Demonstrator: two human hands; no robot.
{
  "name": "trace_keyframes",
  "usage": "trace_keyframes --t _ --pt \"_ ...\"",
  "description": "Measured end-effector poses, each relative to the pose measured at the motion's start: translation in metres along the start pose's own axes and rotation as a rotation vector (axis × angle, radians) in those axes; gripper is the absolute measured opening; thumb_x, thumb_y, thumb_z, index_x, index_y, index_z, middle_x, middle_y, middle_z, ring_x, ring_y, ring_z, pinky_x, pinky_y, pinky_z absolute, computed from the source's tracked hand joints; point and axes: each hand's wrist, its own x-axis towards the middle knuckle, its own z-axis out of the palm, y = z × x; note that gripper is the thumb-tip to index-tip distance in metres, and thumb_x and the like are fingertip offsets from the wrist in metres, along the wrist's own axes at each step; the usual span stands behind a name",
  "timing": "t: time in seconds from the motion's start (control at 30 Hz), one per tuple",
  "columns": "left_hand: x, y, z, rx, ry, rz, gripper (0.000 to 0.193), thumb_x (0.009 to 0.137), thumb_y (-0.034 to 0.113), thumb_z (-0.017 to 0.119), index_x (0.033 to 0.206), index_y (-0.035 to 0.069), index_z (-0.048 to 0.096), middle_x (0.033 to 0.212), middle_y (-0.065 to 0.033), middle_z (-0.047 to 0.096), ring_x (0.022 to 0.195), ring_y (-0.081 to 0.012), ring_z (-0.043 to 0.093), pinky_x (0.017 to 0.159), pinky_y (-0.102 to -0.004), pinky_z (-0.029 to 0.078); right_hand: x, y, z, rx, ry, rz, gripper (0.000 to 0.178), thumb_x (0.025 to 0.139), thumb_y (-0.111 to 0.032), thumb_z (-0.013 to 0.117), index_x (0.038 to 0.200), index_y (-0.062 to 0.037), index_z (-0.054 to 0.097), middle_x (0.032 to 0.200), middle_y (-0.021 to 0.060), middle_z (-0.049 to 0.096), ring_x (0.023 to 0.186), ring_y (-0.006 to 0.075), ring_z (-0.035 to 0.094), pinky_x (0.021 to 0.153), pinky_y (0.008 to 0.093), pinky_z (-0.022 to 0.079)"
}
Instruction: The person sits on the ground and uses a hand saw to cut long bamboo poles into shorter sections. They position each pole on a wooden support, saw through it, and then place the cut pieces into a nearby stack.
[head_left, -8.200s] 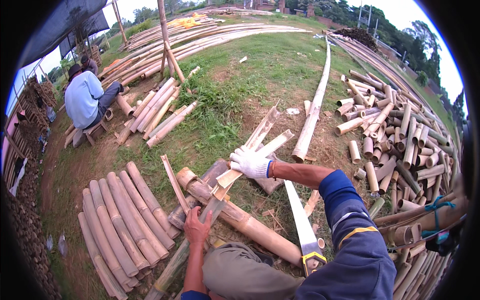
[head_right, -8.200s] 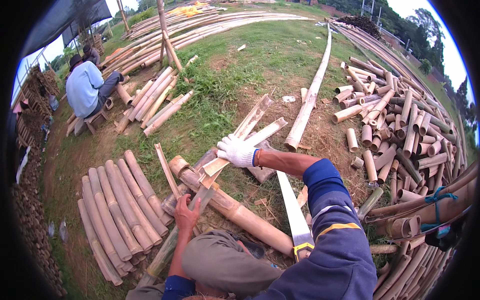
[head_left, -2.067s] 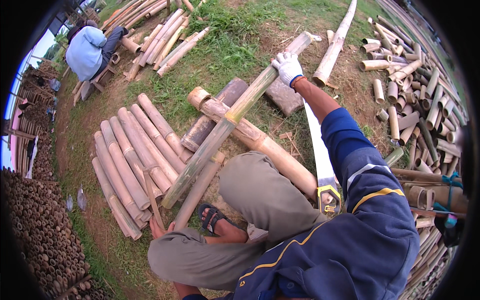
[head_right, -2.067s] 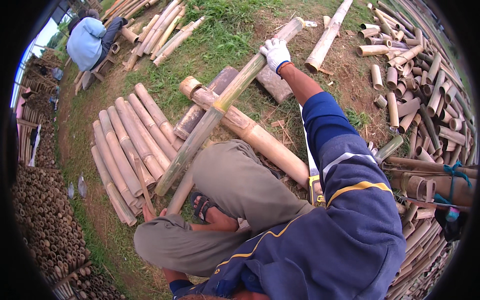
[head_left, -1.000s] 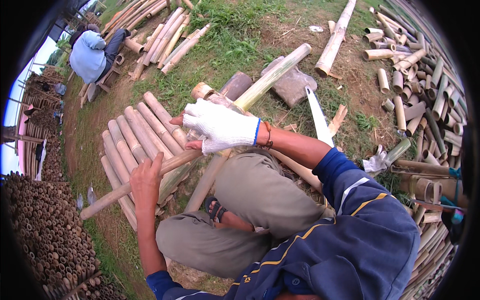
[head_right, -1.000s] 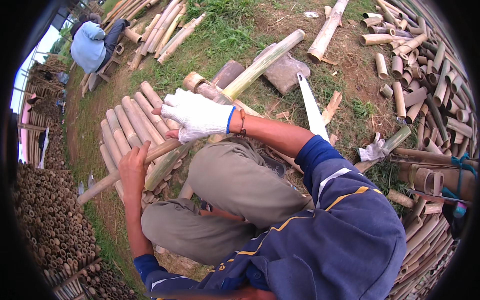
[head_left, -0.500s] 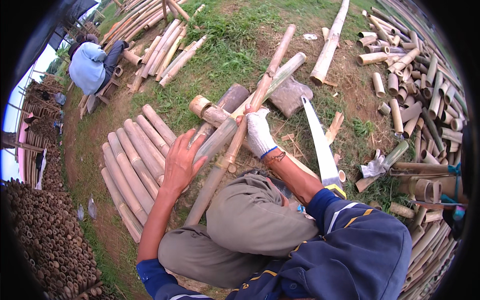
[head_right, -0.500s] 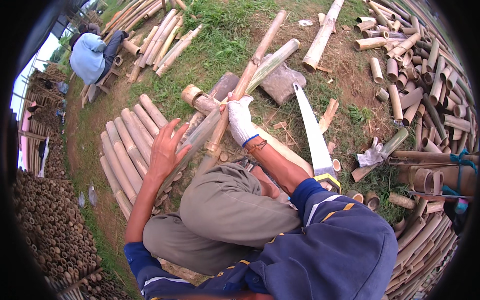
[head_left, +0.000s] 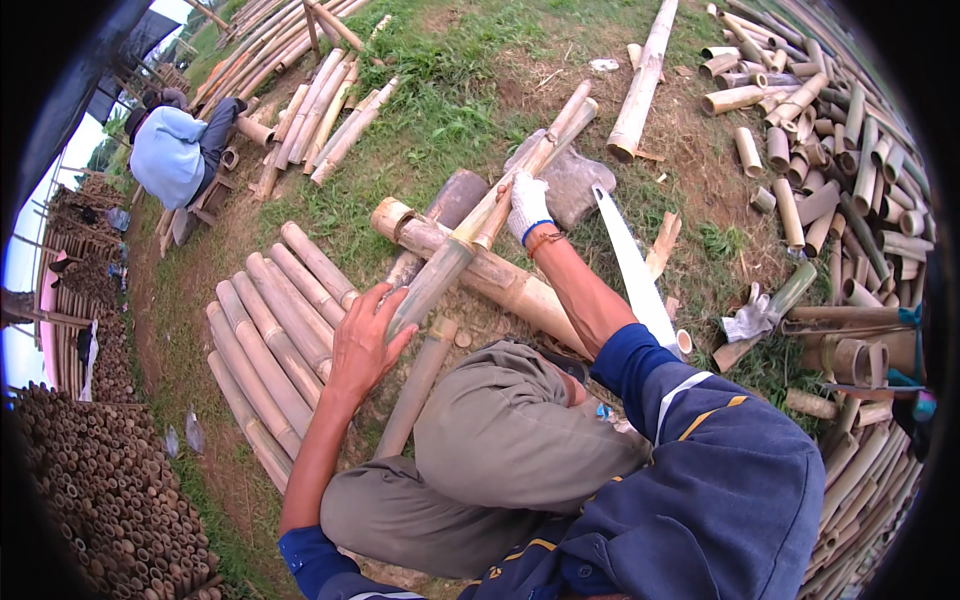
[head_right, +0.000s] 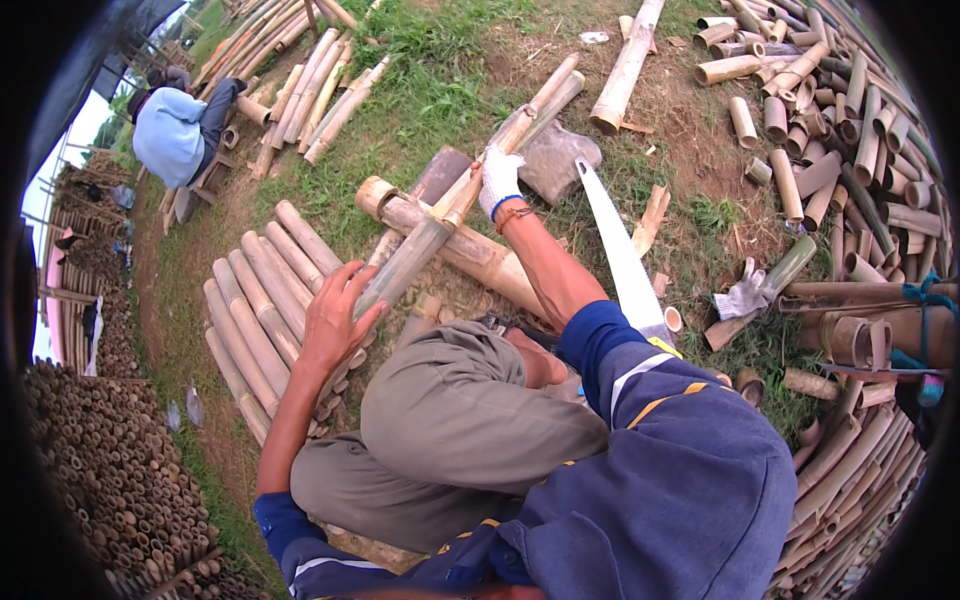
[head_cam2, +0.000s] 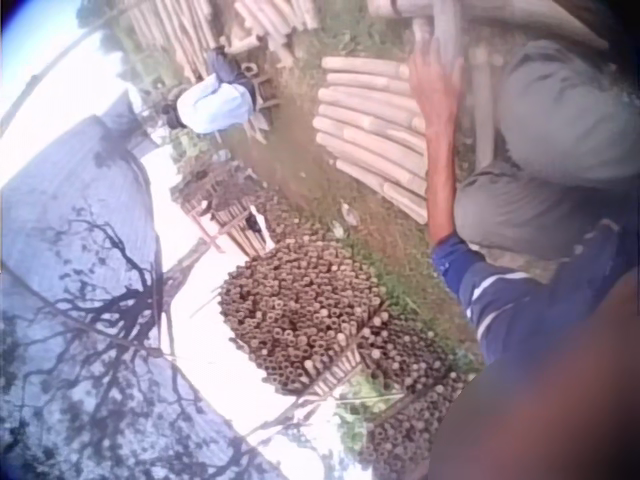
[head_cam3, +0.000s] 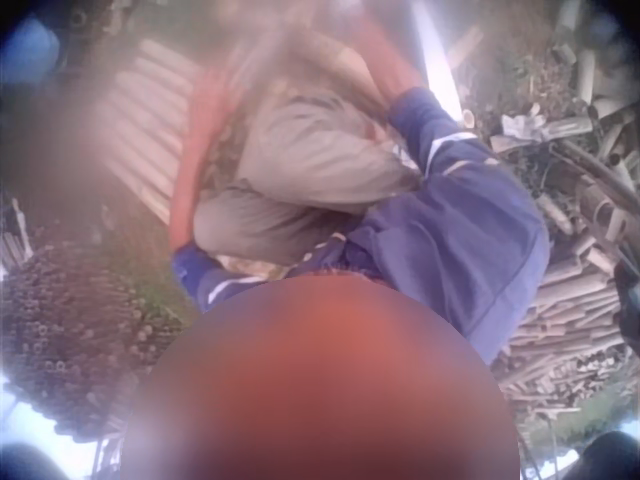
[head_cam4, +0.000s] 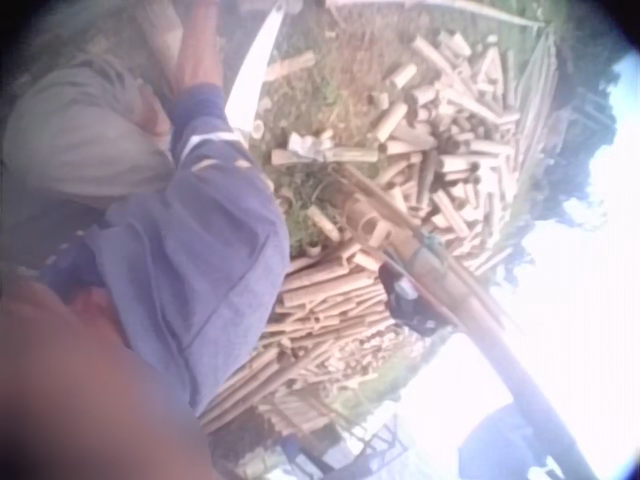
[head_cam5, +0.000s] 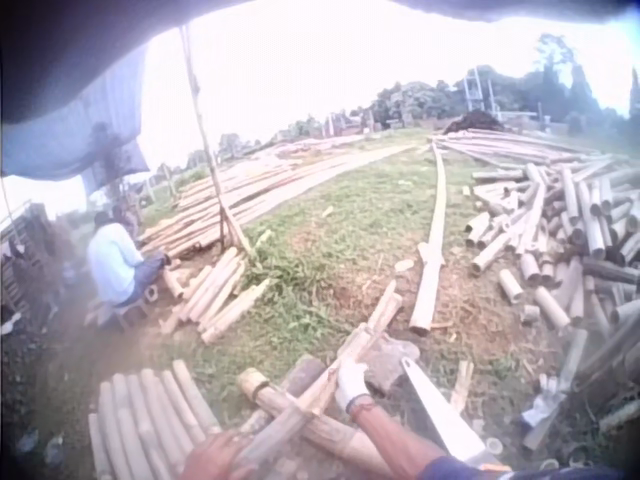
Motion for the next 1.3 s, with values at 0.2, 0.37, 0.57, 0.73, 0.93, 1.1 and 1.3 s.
trace_keyframes --t 0.2,0.37,0.57,0.73,0.93,1.1,1.3 --pt "0.001 0.004 -0.002 -0.031 -0.009 -0.004 0.056 0.092 0.022 0.083 0.143 0.007 0.065 0.140 -0.0188 0.064 0.123 -0.0399 0.066 0.102 -0.0497 0.057 0.001 0.011 0.014 0.026 0.042 -0.064 0.036 0.106 -0.020 0.060 0.131 -0.0109 0.036 0.093 0.0107 0.055 0.059 0.0212 0.059 0.052 0.0380 0.053" --pt "0.008 0.002 0.005 0.008 0.025 0.004 0.053 0.093 0.023 0.082 0.142 0.008 0.066 0.137 -0.0162 0.066 0.120 -0.0378 0.067 0.099 -0.0477 0.058 -0.012 0.029 0.024 -0.021 0.016 0.037 0.051 0.104 -0.022 0.061 0.143 -0.0085 0.030 0.112 0.0173 0.056 0.065 0.0285 0.065 0.059 0.0461 0.059" --pt "0.055 -0.006 0.037 -0.001 0.079 0.026 0.048 0.093 0.023 0.081 0.137 0.008 0.068 0.132 -0.0114 0.069 0.116 -0.0341 0.069 0.097 -0.0473 0.059 -0.007 0.017 -0.011 -0.473 -0.212 0.221 0.025 0.102 -0.025 0.063 0.119 -0.0067 0.057 0.109 0.0145 0.061 0.080 0.0322 0.073 0.068 0.0506 0.068" --pt "0.076 -0.034 0.082 -0.022 0.077 0.010 0.047 0.094 0.023 0.079 0.137 0.008 0.069 0.131 -0.0134 0.073 0.118 -0.0356 0.070 0.099 -0.0480 0.059 -0.020 0.015 -0.010 -0.761 -0.317 0.318 0.027 0.103 -0.029 0.065 0.116 -0.0067 0.060 0.097 0.0121 0.065 0.080 0.0269 0.074 0.065 0.0399 0.069" --pt "0.104 -0.035 0.116 -0.089 0.026 -0.038 0.041 0.097 0.025 0.077 0.134 0.009 0.073 0.132 -0.0159 0.075 0.121 -0.0372 0.071 0.102 -0.0483 0.058 -0.025 0.001 -0.018 -1.024 -0.421 0.277 0.034 0.101 -0.039 0.070 0.113 -0.0083 0.061 0.092 0.0088 0.065 0.075 0.0221 0.072 0.063 0.0381 0.066" --pt "0.132 -0.029 0.135 -0.119 -0.013 -0.182 0.030 0.096 0.022 0.078 0.124 0.012 0.079 0.120 -0.0185 0.078 0.113 -0.0393 0.074 0.101 -0.0503 0.058 -0.042 -0.015 -0.048 -1.093 -0.543 0.241 0.040 0.103 -0.043 0.073 0.119 -0.0095 0.059 0.097 0.0067 0.064 0.080 0.0184 0.070 0.071 0.0361 0.065" --pt "0.126 -0.044 0.137 -0.167 -0.016 -0.292 0.033 0.091 0.023 0.082 0.122 0.014 0.079 0.121 -0.0171 0.079 0.113 -0.0384 0.075 0.100 -0.0494 0.059 -0.167 -0.033 -0.164 -1.264 -0.549 -0.020 0.040 0.106 -0.040 0.071 0.129 -0.0088 0.060 0.108 0.0087 0.065 0.091 0.0201 0.069 0.087 0.0393 0.063"
